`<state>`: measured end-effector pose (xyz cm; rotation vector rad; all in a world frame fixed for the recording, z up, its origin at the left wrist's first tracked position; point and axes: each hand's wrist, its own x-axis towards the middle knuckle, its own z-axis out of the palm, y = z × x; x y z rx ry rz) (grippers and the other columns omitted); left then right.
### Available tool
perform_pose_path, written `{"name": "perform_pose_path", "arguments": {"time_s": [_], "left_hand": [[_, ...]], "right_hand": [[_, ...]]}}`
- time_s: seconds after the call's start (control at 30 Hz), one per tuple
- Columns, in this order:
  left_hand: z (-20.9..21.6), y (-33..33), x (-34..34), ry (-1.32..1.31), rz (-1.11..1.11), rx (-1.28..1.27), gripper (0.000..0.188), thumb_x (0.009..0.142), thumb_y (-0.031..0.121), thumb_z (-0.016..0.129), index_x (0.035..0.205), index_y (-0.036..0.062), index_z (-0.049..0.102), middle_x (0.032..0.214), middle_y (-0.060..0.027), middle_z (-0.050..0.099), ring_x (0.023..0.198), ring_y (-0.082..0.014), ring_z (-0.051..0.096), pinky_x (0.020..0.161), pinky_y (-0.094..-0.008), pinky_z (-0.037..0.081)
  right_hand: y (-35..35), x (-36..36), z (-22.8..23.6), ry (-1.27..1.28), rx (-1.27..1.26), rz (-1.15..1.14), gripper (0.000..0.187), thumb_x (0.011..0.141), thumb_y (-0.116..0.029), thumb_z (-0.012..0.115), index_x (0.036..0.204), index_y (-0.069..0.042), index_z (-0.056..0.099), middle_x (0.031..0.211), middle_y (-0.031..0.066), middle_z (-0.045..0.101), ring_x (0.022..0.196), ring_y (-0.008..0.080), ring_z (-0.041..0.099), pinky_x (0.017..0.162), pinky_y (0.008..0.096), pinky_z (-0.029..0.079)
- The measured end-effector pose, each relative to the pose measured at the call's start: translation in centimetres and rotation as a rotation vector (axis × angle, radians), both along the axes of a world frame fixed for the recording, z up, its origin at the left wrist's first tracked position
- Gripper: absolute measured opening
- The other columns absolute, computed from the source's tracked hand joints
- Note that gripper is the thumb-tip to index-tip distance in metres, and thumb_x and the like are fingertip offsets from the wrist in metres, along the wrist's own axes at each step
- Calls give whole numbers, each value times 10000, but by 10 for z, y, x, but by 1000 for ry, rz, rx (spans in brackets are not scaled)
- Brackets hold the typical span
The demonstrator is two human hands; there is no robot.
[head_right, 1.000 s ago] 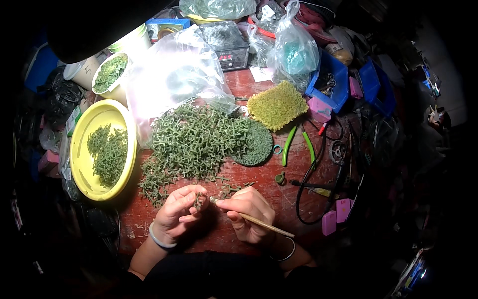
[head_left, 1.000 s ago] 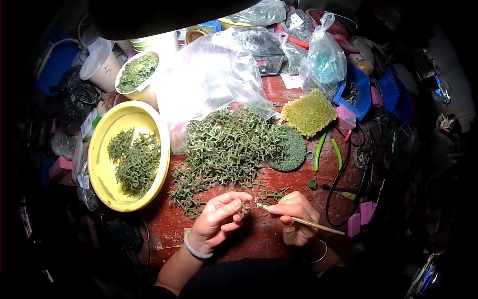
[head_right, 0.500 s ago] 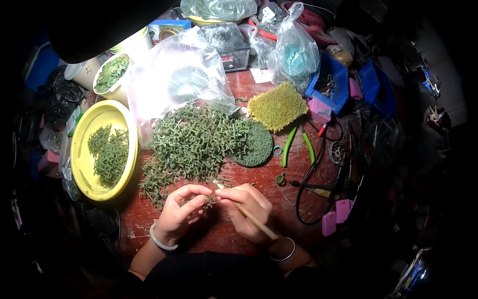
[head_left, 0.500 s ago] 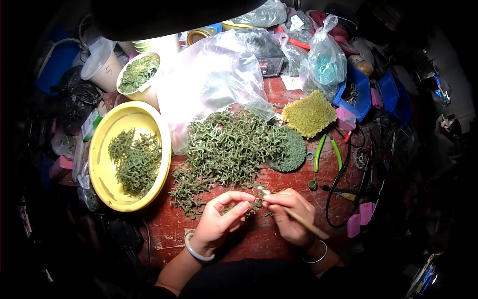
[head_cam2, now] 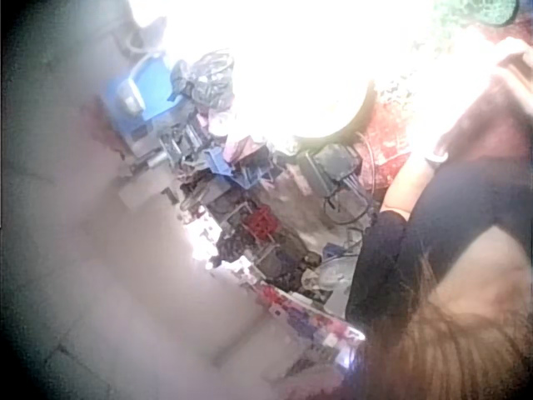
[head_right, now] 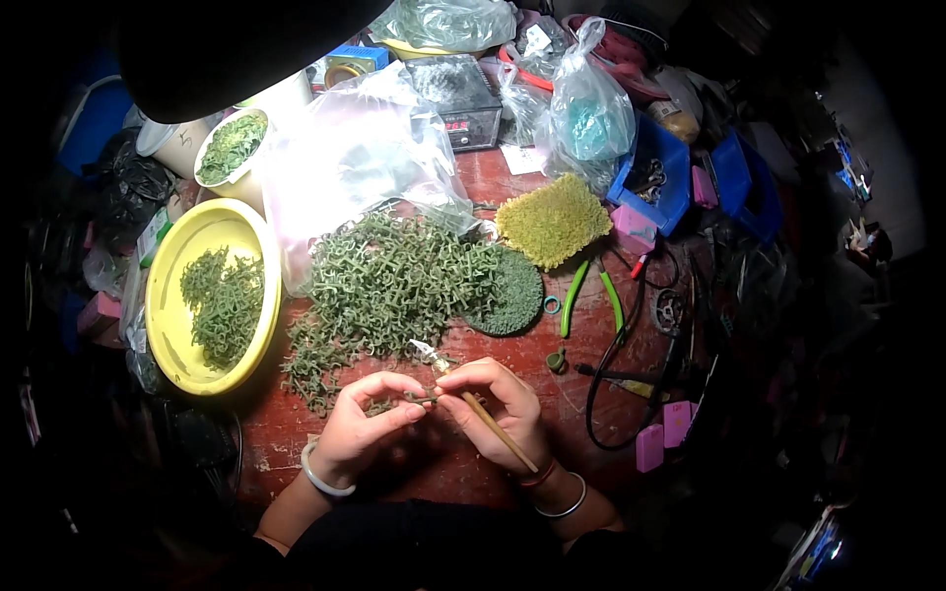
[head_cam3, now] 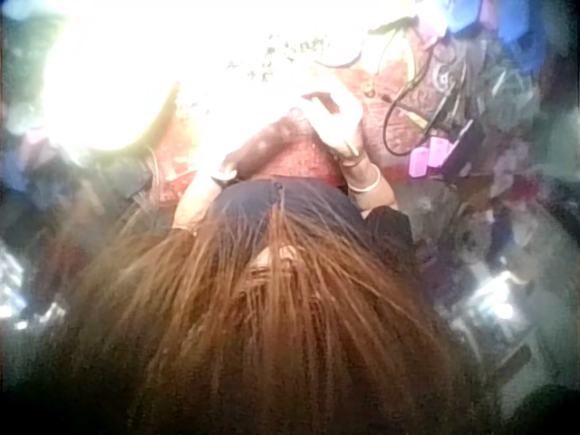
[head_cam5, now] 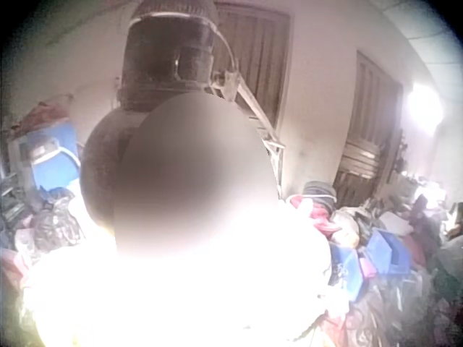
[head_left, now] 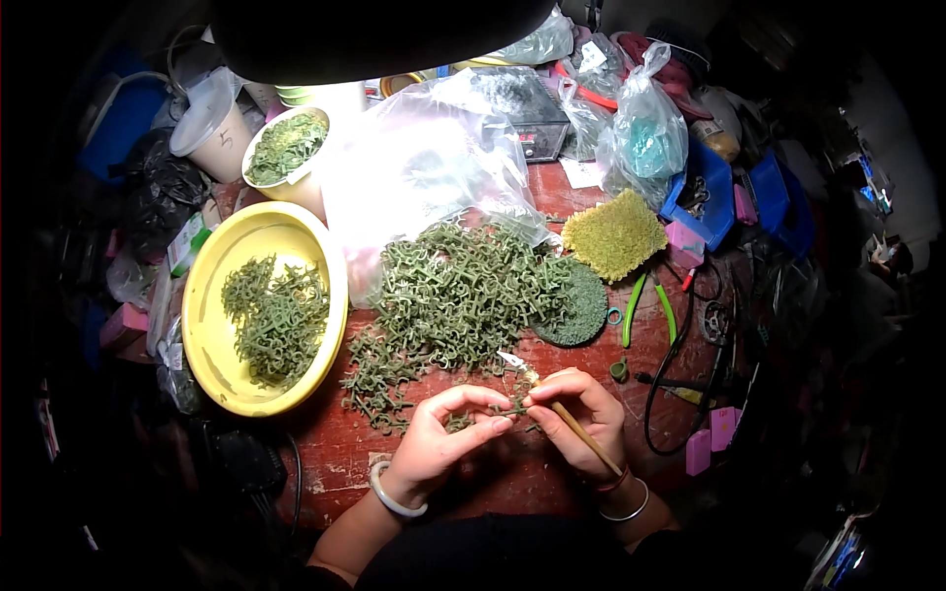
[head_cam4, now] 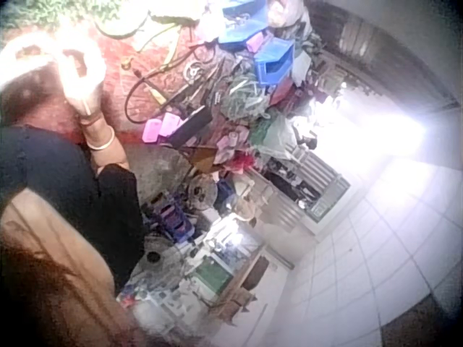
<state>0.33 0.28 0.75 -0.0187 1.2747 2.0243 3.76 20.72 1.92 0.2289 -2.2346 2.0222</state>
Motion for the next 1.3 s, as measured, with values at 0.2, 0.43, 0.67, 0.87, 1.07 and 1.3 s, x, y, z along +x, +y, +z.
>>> {"name": "perform_pose_path", "arguments": {"time_s": [0.2, 0.43, 0.67, 0.87, 1.07, 1.3], "left_hand": [[-1, 2, 3, 68, 93, 12, 218, 899, 7, 710, 1113, 9, 671, 1066, -41, 674, 944, -94, 620, 858, -244, 493], [5, -3, -4, -209, 246, 345, 86, 989, 96, 571, 1044, 32, 585, 1121, -136, 639, 944, -176, 641, 686, -255, 550], [-2, -5, -6, -232, 200, 312, 152, 983, 146, 564, 876, 77, 483, 857, -75, 513, 702, -115, 451, 515, -190, 393], [-1, 1, -3, -110, 180, 223, 132, 897, -36, 621, 919, 55, 528, 952, -86, 536, 784, -121, 507, 651, -232, 464], [-3, -3, -7, -157, 167, 335, 140, 883, -57, 625, 951, 42, 552, 922, -82, 537, 768, -115, 508, 606, -222, 442], [-3, -4, -7, -202, 177, 115, 91, 937, 50, 670, 974, 60, 588, 798, -15, 607, 681, -63, 577, 518, -187, 430]], "right_hand": [[-1, -1, 1, -9, 39, 11, 220, 873, 104, 662, 1069, 21, 605, 998, 102, 622, 918, 146, 630, 840, 261, 505], [1, 0, 6, -74, 4, -303, 201, 1042, -117, 510, 1158, 24, 595, 919, 122, 677, 787, 157, 659, 717, 281, 543], [3, -9, 1, 145, 726, -225, 194, 790, 32, 703, 946, -32, 606, 818, 129, 614, 749, 331, 593, 676, 416, 482], [22, -11, 8, 43, 774, -67, 214, 745, 54, 692, 920, -20, 595, 828, 123, 631, 788, 320, 602, 700, 403, 478], [20, -9, 7, 44, 866, -29, 230, 741, 26, 729, 914, -26, 587, 832, 124, 612, 806, 321, 585, 708, 411, 472], [15, -8, 8, 64, 841, -108, 244, 739, 3, 752, 903, -29, 574, 811, 123, 591, 786, 324, 569, 697, 410, 468]]}}
